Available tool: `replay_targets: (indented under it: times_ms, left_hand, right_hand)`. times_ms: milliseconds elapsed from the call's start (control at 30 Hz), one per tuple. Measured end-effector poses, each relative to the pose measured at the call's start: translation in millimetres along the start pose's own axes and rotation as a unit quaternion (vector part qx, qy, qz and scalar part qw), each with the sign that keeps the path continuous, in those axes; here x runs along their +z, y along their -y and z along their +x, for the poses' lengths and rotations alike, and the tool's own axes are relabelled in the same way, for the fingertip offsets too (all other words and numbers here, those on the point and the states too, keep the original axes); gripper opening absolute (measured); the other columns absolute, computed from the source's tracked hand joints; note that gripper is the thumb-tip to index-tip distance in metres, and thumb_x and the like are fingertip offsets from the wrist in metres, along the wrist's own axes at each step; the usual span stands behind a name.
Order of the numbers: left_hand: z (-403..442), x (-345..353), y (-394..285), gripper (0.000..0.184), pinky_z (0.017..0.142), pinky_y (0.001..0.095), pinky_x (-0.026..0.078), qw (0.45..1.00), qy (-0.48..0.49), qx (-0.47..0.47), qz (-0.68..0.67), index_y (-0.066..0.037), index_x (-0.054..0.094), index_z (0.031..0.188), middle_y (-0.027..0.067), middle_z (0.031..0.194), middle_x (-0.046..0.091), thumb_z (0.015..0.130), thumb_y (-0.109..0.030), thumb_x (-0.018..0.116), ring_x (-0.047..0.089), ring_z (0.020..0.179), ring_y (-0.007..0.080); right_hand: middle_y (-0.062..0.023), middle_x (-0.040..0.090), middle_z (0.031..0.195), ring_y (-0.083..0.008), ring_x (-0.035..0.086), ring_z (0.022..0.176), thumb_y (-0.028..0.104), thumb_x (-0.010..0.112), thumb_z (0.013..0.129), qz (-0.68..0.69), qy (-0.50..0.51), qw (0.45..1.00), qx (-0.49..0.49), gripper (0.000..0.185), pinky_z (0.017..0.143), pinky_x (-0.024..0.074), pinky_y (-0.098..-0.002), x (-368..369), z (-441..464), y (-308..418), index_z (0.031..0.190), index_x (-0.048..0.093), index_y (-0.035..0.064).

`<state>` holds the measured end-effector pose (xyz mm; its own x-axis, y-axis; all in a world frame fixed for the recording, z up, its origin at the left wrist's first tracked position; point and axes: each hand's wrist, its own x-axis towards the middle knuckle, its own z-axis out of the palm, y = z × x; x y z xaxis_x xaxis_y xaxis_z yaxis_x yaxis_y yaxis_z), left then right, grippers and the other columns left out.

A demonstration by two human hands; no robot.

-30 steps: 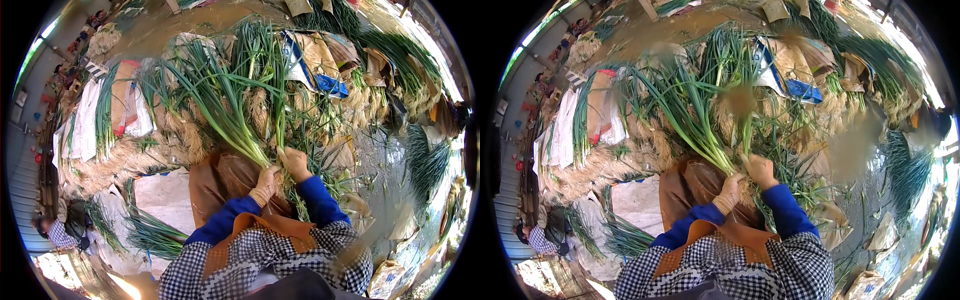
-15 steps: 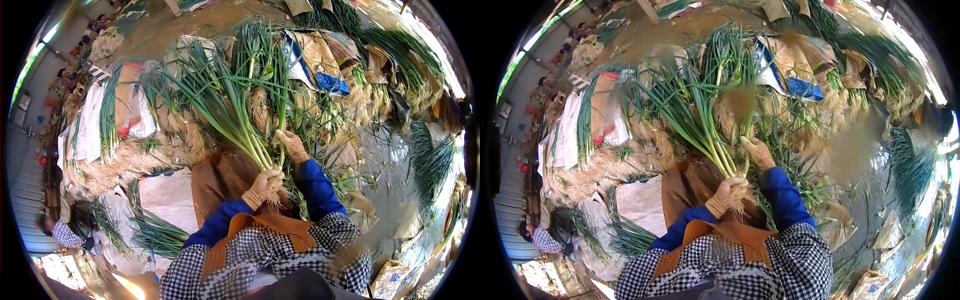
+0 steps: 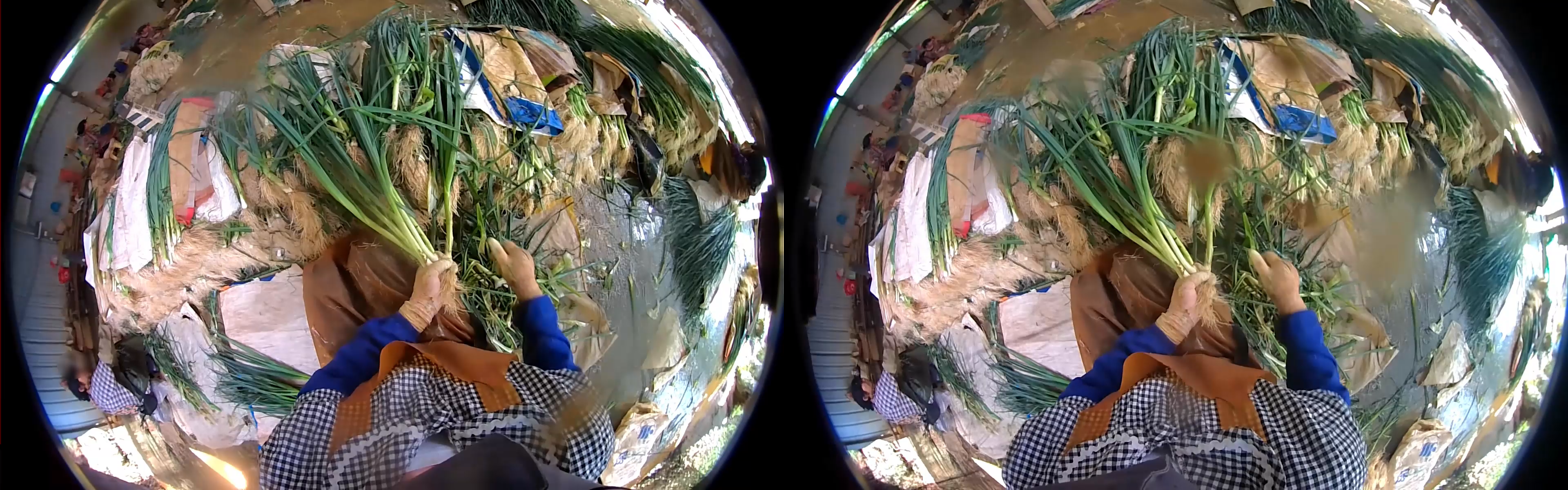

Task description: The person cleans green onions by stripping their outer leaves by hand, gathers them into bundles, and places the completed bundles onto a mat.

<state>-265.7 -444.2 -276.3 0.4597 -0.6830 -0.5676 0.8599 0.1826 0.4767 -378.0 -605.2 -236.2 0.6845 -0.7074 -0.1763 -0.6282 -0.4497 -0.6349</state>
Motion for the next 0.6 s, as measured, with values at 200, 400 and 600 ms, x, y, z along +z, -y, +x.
replay_targets:
  times_ms: [200, 400, 600]
  left_hand:
    - [-15.1, 8.5, 8.5, 0.009, 0.066, 0.025, 0.046, 0.996, 0.038, 0.075, -0.008, 0.0, 0.054, 0.087, 0.0046, 0.077, 0.054, 0.078, 0.002, 0.053, 0.053, 0.069, 0.0152]
    - [-9.4, 3.1, 5.7, 0.009, 0.063, 0.0252, 0.046, 0.998, 0.019, -0.007, -0.053, -0.003, 0.053, 0.089, 0.0043, 0.076, 0.054, 0.08, 0.0, 0.051, 0.054, 0.068, 0.0154]
    - [-7.1, 0.3, -11.1, 0.007, 0.043, 0.0233, 0.039, 0.987, 0.099, -0.086, -0.094, -0.008, 0.049, 0.091, 0.0043, 0.071, 0.049, 0.086, -0.011, 0.046, 0.047, 0.055, 0.0133]
  right_hand:
    - [-0.0159, 0.062, 0.076, -0.0335, 0.059, 0.077, 0.052, 0.043, 0.085, 0.016, -0.009, 0.998, -0.054, 0.051, 0.07, 0.045, -0.0389, 47.4, 80.5, 58.0, 0.088, 0.062, 0.0048]
    - [-0.0169, 0.058, 0.069, -0.0327, 0.056, 0.063, 0.042, 0.044, 0.089, 0.138, -0.178, 0.974, -0.029, 0.042, 0.06, 0.0433, -0.039, 76.2, 73.1, 46.0, 0.075, 0.057, 0.0039]
    - [0.003, 0.045, 0.051, -0.0053, 0.038, 0.043, 0.032, 0.049, 0.09, 0.443, 0.114, 0.887, 0.067, 0.034, 0.041, 0.029, -0.0211, 32.3, 16.4, 46.6, 0.067, 0.055, 0.0086]
